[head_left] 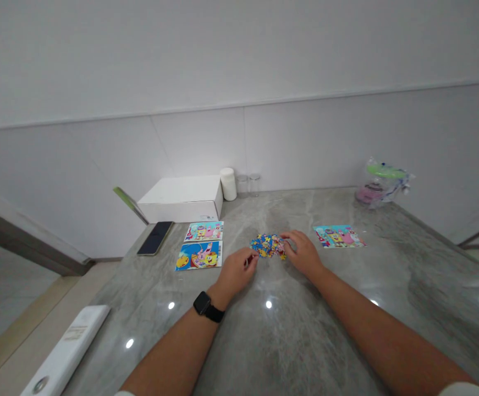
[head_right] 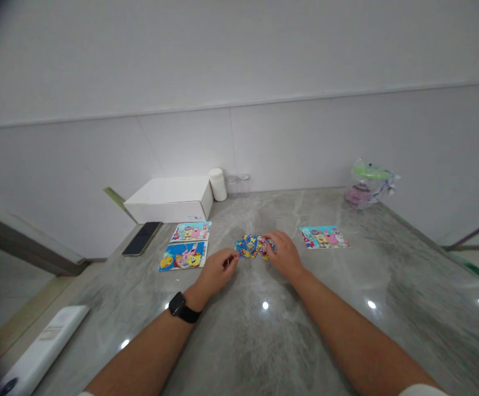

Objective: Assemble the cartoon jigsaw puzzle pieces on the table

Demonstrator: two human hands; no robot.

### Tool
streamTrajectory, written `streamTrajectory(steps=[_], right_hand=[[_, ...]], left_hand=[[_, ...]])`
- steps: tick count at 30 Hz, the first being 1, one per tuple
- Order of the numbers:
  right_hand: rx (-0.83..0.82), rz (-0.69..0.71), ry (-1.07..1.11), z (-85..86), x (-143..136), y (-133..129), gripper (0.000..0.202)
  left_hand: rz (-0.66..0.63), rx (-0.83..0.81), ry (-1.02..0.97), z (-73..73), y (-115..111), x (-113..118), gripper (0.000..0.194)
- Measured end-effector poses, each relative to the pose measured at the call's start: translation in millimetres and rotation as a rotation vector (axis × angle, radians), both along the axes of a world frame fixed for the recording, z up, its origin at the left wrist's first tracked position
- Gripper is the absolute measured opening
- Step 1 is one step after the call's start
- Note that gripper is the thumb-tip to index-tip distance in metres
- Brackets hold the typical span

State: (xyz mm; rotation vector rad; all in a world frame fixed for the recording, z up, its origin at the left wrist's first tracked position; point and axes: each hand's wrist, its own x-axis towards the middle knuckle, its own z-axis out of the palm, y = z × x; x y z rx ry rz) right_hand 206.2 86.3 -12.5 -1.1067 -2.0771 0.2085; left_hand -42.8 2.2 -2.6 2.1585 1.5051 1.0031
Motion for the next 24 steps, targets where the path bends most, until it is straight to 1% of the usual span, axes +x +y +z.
streamTrajectory(steps=[2,5,7,9,10,12,14,18,21,24], right_hand=[[-0.033,0.005,-0.039,-8.1,2.3,-0.2,0.028],[-0.04,0.034,-0.111,-11.5,-0.7,2.0,0.032],[-0.041,0.065,-0.192,-14.5,-4.1,2.0,0.044],[-0.061,0.089,-0.3,-20.8,-7.2,-0.1,0.06],[-0.076,0.093,-0.351,-24.6,-8.6,-1.4,0.064],[-0.106,0.096,-0.425,-31.7,-11.6,-3.1,0.063],[-0.124,0.096,-0.453,-35.7,-15.2,-1.9,0.057],[-0.133,0.074,-0.434,-34.2,-19.2,4.9,0.053],[-0.109,0.08,-0.396,-32.1,-13.0,5.0,0.054],[-0.09,0.109,-0.385,-35.0,-3.3,1.9,0.055]], left_hand=[[-0.049,-0.001,0.048,-9.6,2.0,-3.5,0.015],[-0.04,0.099,0.069,-15.3,6.5,-8.7,0.017],[-0.051,0.14,0.091,-17.6,8.7,-8.3,0.03],[-0.097,0.138,0.149,-21.4,9.0,-5.4,0.048],[-0.12,0.127,0.187,-24.1,8.5,-3.7,0.054],[-0.155,0.097,0.262,-30.9,7.1,-0.6,0.061],[-0.164,0.073,0.313,-38.8,6.2,1.4,0.062],[-0.128,0.067,0.318,-50.7,7.5,3.0,0.061],[-0.11,0.066,0.302,-48.2,7.9,3.4,0.062],[-0.103,0.088,0.277,-36.0,5.8,3.7,0.057]])
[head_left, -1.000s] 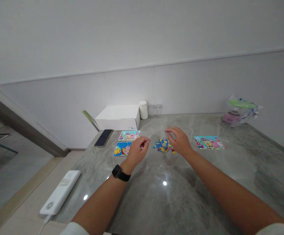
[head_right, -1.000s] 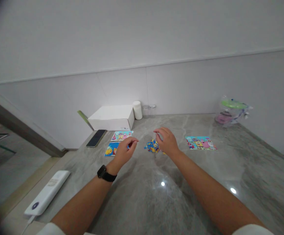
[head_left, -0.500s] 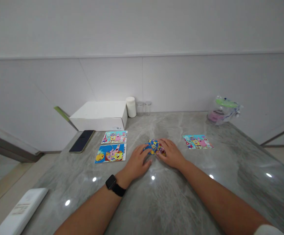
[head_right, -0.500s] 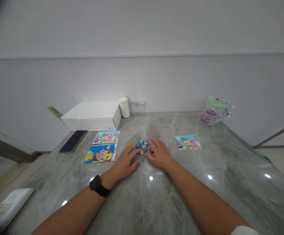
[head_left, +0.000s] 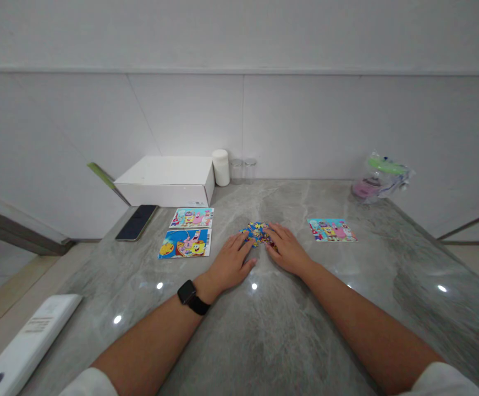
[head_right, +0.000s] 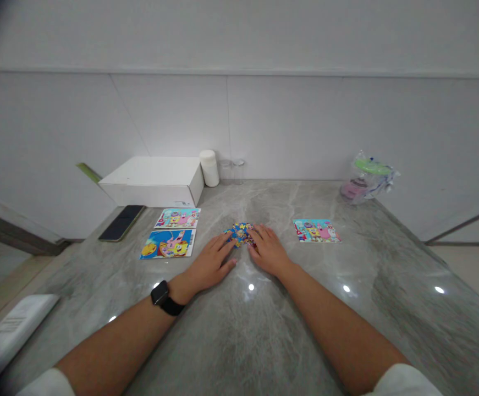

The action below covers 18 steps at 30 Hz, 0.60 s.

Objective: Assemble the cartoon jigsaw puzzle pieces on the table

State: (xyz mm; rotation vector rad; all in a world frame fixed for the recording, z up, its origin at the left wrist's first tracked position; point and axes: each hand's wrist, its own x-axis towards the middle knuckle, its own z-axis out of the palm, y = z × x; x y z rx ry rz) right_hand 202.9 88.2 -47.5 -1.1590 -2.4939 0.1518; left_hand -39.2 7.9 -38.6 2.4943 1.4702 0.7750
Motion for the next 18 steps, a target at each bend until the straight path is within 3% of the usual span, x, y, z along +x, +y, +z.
streamTrajectory(steps=[5,12,18], right_hand=[[-0.025,-0.021,-0.01,-10.5,2.6,7.0,0.056],[-0.033,0.033,0.111,-1.6,1.5,15.9,0.05],[0.02,0.151,0.092,13.6,-2.3,2.6,0.034]], left_hand=[[0.021,-0.002,-0.012,16.6,-4.6,2.6,0.045],[0.019,-0.009,0.006,16.1,-6.7,4.4,0.045],[0.262,0.051,-0.007,17.0,-1.3,-3.1,0.022]])
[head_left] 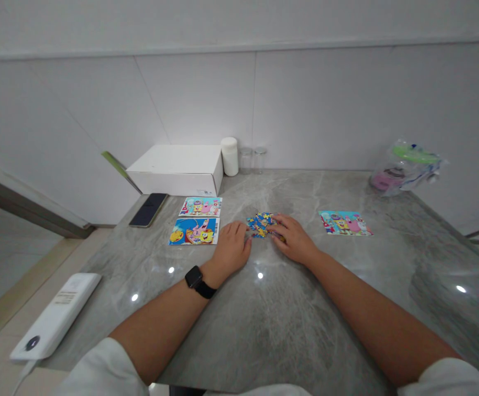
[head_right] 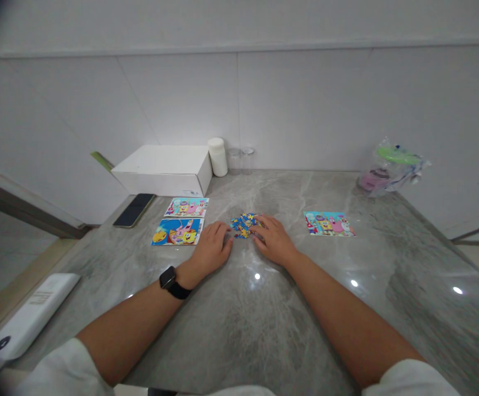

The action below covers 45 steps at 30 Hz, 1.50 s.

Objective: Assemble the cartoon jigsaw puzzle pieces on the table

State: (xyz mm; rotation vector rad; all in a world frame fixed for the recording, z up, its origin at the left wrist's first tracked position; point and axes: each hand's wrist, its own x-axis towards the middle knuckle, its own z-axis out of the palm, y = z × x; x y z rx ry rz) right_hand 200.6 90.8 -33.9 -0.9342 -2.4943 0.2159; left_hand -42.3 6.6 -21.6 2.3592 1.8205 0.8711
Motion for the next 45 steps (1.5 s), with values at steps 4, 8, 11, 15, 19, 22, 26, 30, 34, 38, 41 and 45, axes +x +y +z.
streamTrajectory(steps=[4,8,11,15,19,22,26,30,34,38,41,45], right_hand=[[-0.006,0.086,-0.084,-1.6,-2.3,-6.2,0.04],[0.007,0.045,-0.098,-7.2,-1.3,-5.2,0.044],[0.03,0.002,-0.085,-7.8,-0.8,-3.6,0.04],[0.053,0.037,-0.063,-3.1,-1.1,-4.5,0.039],[0.063,0.105,-0.053,-0.1,-1.0,-5.9,0.039],[0.064,0.103,-0.027,-1.1,-0.5,-5.4,0.038],[0.068,0.105,-0.011,-2.3,-0.3,-4.5,0.037],[0.075,0.116,-0.003,-1.8,-1.0,-4.5,0.037],[0.077,0.129,0.024,-2.4,-1.4,-3.7,0.036],[0.079,0.141,0.054,-3.6,-1.2,-1.8,0.035],[0.086,0.149,0.074,-2.8,-1.1,-1.3,0.036],[0.101,0.15,0.091,1.0,-3.5,-5.5,0.039]], left_hand=[[0.089,-0.009,0.063,-1.4,2.5,-3.0,0.028],[0.107,-0.025,0.127,-3.1,-0.1,-0.8,0.039],[0.104,-0.036,0.148,-3.5,-1.6,-0.3,0.042],[0.086,-0.046,0.166,-0.2,-2.8,-0.8,0.032],[0.089,-0.061,0.149,5.9,-4.0,-0.9,0.02],[0.114,-0.067,0.11,9.1,-3.1,-2.3,0.027],[0.138,-0.096,0.127,10.3,0.0,-5.1,0.03],[0.118,-0.126,0.121,10.4,2.6,-6.4,0.016],[0.108,-0.155,0.071,10.4,4.6,-6.6,0.012],[0.099,-0.154,0.052,9.2,5.8,-6.0,0.01],[0.082,-0.153,0.051,8.4,5.7,-5.0,0.009],[0.013,-0.133,-0.064,8.3,5.7,-4.3,0.009]])
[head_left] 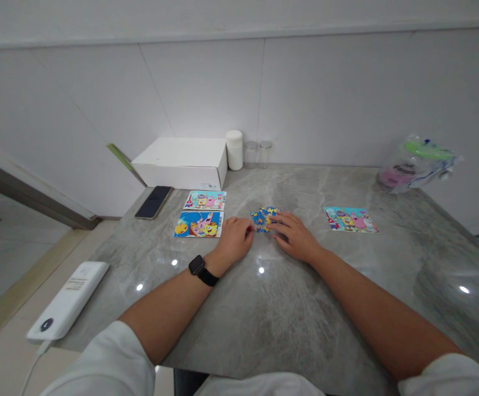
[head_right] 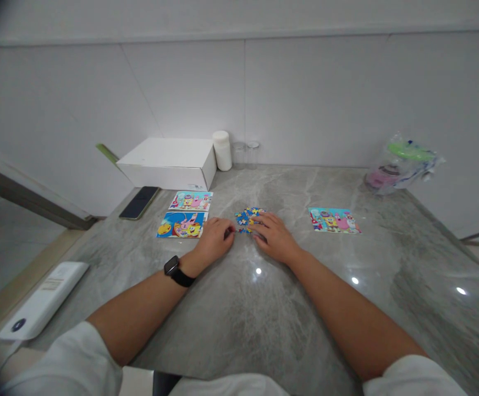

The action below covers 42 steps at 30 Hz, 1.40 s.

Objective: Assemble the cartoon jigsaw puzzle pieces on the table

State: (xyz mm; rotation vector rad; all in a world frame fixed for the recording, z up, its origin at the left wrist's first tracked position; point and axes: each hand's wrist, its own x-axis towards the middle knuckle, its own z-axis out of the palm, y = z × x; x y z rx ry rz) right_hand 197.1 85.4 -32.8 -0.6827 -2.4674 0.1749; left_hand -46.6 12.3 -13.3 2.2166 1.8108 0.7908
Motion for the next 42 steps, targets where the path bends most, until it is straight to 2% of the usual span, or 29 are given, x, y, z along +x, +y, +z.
streamTrajectory(steps=[3,6,15,22,27,31,42], right_hand=[[0.011,-0.014,0.025,4.1,-4.0,-6.2,0.039],[0.009,-0.013,0.032,8.6,-7.8,-11.9,0.036],[0.057,0.051,0.07,17.0,-9.8,-18.6,0.019],[0.054,-0.021,0.121,20.2,-8.7,-20.8,0.019],[0.081,-0.037,0.173,22.1,-8.8,-21.5,0.018],[0.06,-0.022,0.159,21.9,-9.2,-22.5,0.018],[0.02,0.052,0.125,20.8,-10.3,-22.1,0.019]], left_hand=[[-0.093,0.04,-0.2,0.4,-0.1,1.0,0.011],[-0.153,0.007,-0.37,1.2,-1.7,4.0,0.01],[-0.161,-0.167,-0.711,-1.7,-4.8,11.3,0.027],[-0.187,-0.179,-0.815,0.9,-4.9,10.2,0.021],[-0.216,-0.191,-0.754,5.2,-6.8,12.0,0.023],[-0.206,-0.183,-0.704,6.1,-7.6,14.4,0.022],[-0.183,-0.203,-0.781,-0.2,-4.7,13.6,0.027]])
